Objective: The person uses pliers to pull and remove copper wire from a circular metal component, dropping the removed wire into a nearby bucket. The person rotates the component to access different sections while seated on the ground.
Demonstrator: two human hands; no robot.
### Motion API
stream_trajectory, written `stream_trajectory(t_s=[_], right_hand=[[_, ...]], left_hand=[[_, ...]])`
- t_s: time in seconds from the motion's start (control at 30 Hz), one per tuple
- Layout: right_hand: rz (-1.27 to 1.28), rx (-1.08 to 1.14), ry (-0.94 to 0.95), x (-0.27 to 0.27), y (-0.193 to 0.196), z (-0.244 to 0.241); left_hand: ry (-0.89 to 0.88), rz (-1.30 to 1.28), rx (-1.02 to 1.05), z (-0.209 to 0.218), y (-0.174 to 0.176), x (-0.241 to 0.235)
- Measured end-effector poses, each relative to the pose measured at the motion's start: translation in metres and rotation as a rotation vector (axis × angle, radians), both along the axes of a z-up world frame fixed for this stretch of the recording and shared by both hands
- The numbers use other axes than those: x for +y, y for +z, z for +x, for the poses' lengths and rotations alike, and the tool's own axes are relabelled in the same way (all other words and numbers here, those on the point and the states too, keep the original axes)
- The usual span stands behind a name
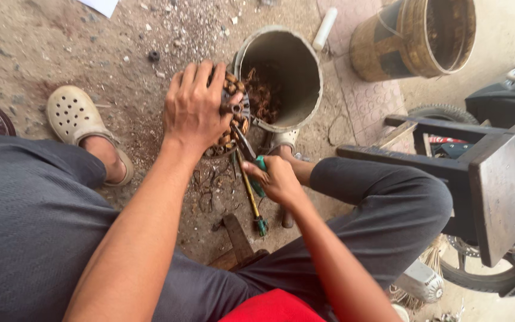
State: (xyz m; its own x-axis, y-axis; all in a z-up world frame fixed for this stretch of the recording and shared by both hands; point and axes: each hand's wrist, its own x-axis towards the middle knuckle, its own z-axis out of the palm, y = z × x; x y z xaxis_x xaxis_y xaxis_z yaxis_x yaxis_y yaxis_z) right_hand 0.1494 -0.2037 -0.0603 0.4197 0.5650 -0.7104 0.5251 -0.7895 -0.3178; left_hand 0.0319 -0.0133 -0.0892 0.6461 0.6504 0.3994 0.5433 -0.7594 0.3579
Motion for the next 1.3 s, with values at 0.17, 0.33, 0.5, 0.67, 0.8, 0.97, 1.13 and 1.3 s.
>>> stream_trajectory(t_s=[0.17, 0.33, 0.5, 0.67, 0.8, 0.97, 1.13, 1.3], right_hand=[[0.077, -0.204, -0.048, 0.007, 0.013, -0.024], [0.083, -0.088, -0.013, 0.021, 0.014, -0.010], [-0.032, 0.153, 0.018, 0.025, 0.009, 0.013], [0.009, 0.359, 0.127, 0.030, 0.000, 0.033], [0.028, 0.593, 0.154, 0.033, -0.016, 0.043], [0.012, 0.824, 0.185, 0.023, -0.049, 0.058], [-0.004, 1.482, -0.130, 0.000, -0.064, 0.033], [0.130, 1.748, -0.671, -0.024, -0.055, 0.013]], left_hand=[[0.023, -0.033, 0.016, -0.001, 0.009, -0.004], [0.044, -0.074, -0.069, -0.001, 0.016, -0.005], [0.020, -0.081, -0.097, -0.001, 0.013, -0.004], [-0.009, -0.074, -0.104, -0.005, 0.018, -0.005], [-0.012, -0.087, -0.102, -0.006, 0.023, -0.003], [-0.026, -0.078, -0.083, -0.007, 0.019, -0.003], [-0.007, -0.089, -0.075, -0.009, 0.016, -0.005], [0.019, -0.069, -0.103, -0.002, 0.010, 0.000]])
